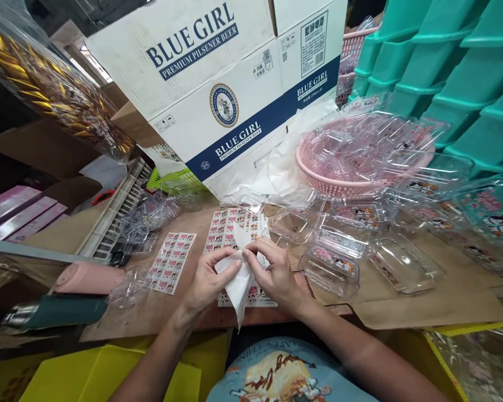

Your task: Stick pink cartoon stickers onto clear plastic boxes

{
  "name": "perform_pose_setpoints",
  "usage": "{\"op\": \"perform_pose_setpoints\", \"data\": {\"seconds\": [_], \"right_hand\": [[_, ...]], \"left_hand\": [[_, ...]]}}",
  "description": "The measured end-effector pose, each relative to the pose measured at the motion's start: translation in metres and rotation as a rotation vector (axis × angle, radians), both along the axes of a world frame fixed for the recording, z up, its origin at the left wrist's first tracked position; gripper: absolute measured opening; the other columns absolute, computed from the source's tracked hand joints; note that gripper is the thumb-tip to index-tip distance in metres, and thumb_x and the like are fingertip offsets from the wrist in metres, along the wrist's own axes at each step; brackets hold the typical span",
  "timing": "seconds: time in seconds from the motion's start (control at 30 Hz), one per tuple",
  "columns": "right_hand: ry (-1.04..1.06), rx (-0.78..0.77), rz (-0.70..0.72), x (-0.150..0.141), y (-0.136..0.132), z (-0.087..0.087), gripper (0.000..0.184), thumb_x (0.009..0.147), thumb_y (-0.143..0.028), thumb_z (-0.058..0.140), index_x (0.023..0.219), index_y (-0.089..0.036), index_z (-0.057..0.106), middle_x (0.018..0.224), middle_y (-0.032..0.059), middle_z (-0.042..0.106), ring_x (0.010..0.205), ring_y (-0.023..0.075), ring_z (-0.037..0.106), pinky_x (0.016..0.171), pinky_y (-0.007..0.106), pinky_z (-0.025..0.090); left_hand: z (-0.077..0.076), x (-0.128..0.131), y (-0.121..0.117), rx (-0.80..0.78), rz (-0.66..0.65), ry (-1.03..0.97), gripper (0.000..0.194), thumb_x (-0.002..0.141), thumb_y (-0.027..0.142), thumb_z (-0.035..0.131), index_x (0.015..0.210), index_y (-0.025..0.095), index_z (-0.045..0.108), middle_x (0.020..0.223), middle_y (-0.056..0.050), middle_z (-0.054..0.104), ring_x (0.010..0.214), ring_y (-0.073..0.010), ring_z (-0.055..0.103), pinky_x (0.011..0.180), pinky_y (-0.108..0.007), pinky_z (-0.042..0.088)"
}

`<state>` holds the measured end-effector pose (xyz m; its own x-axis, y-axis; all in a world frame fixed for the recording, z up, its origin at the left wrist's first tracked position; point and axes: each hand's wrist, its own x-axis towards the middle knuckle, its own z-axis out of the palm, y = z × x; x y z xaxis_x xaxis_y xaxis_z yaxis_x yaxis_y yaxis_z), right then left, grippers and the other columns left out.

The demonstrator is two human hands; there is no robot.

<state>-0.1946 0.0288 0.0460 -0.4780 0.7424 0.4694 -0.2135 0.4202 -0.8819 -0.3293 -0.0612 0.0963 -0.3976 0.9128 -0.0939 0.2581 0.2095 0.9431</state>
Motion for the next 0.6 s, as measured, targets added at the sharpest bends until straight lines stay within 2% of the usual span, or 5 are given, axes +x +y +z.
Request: {"op": "perform_pose_setpoints", "data": {"seconds": [0.23,0.37,0.43,0.5,0.6], "right_hand": [[0.127,-0.488,0.185,-0.003,0.005,-0.005,0.022,0.092,-0.031,0.06,0.076,-0.018,0.064,0.072,0.0001,0.06,0.069,0.0138,0.053,0.065,0.025,0.042],[0.2,-0.58,0.136,0.002,0.012,-0.002,0.025,0.093,-0.034,0.061,0.074,-0.018,0.062,0.071,-0.0002,0.057,0.07,0.0139,0.053,0.067,0.025,0.043],[0.213,-0.548,0.028,0.008,0.016,0.0,0.025,0.097,-0.035,0.056,0.077,-0.019,0.06,0.075,0.0001,0.057,0.074,0.0143,0.054,0.071,0.025,0.044],[0.223,-0.498,-0.058,0.014,0.017,0.004,0.024,0.1,-0.035,0.051,0.082,-0.021,0.059,0.079,0.0007,0.057,0.078,0.015,0.055,0.075,0.026,0.045],[0.208,-0.393,-0.016,0.016,0.013,0.009,0.024,0.102,-0.033,0.047,0.085,-0.022,0.058,0.081,0.0022,0.06,0.079,0.0164,0.058,0.076,0.028,0.047]], "left_hand": [[-0.008,0.007,0.003,-0.06,0.04,-0.292,0.026,0.073,0.034,0.081,0.091,0.016,0.075,0.08,-0.003,0.071,0.066,-0.0111,0.06,0.062,-0.02,0.047],[-0.002,-0.011,0.001,-0.089,0.093,-0.387,0.029,0.069,0.033,0.082,0.089,0.014,0.073,0.082,-0.005,0.073,0.065,-0.013,0.062,0.061,-0.022,0.049],[0.007,-0.039,0.004,-0.025,0.233,-0.298,0.029,0.068,0.031,0.08,0.09,0.014,0.071,0.081,-0.004,0.073,0.064,-0.0136,0.063,0.059,-0.022,0.049],[0.02,-0.073,0.018,0.168,0.453,-0.081,0.029,0.069,0.029,0.078,0.093,0.015,0.07,0.082,-0.002,0.072,0.065,-0.0137,0.063,0.06,-0.023,0.049],[0.042,-0.104,0.063,0.522,0.606,0.395,0.023,0.076,0.027,0.072,0.097,0.018,0.07,0.09,-0.002,0.071,0.078,-0.0153,0.064,0.071,-0.024,0.052]]}}
